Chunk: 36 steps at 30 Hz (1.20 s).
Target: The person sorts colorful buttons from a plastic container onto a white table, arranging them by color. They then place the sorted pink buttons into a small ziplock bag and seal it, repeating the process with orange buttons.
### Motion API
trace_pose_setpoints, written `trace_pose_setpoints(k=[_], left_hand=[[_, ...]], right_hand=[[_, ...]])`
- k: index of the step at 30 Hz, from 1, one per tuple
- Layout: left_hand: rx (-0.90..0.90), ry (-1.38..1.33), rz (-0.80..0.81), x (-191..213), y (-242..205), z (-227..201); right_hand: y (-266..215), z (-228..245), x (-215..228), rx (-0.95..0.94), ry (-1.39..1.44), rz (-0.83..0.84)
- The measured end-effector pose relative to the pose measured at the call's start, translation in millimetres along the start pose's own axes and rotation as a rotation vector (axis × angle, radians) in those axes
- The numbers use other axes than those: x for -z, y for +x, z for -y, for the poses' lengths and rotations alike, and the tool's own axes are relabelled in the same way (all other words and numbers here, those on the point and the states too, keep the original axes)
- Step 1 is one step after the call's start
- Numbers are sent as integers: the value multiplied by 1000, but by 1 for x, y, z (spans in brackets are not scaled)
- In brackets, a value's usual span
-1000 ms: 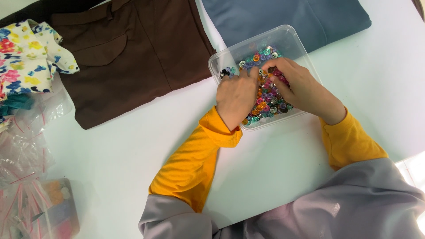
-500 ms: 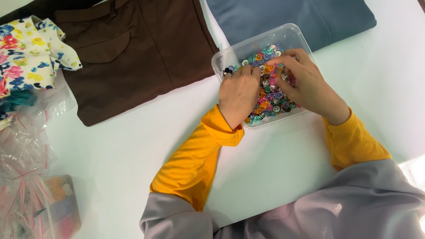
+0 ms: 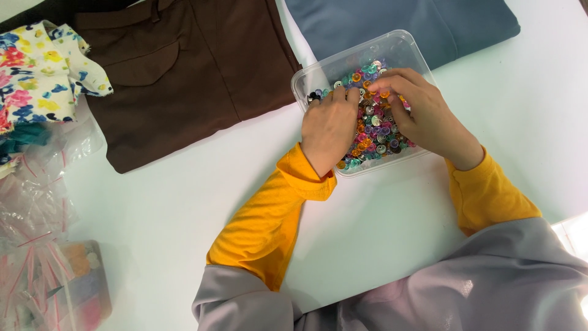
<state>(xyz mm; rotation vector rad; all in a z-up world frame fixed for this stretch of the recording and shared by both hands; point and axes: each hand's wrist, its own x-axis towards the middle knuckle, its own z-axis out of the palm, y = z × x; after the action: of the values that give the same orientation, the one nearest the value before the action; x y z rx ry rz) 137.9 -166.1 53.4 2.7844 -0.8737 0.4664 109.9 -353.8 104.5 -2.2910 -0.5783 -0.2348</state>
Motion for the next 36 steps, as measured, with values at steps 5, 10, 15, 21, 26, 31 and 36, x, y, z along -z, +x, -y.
trace_pose_setpoints(k=[5, 10, 15, 21, 26, 31, 36], left_hand=[[27, -67, -26, 16, 3, -1], [-51, -119, -14, -11, -1, 7], [-70, -168, 59, -19, -2, 10], [-5, -259, 134, 10, 3, 3], [-9, -381, 193, 23, 7, 5], [-19, -437, 205, 29, 8, 4], [-29, -349, 81, 29, 10, 4]], right_hand=[[-9, -8, -9, -89, 32, 70], [-6, -3, -8, -164, -178, 269], [-2, 7, -3, -223, -134, 330], [-4, -1, -6, -191, -99, 300], [-3, 5, -4, -137, -50, 206], [-7, -5, -6, -76, -3, 106], [-12, -9, -6, -141, 45, 111]])
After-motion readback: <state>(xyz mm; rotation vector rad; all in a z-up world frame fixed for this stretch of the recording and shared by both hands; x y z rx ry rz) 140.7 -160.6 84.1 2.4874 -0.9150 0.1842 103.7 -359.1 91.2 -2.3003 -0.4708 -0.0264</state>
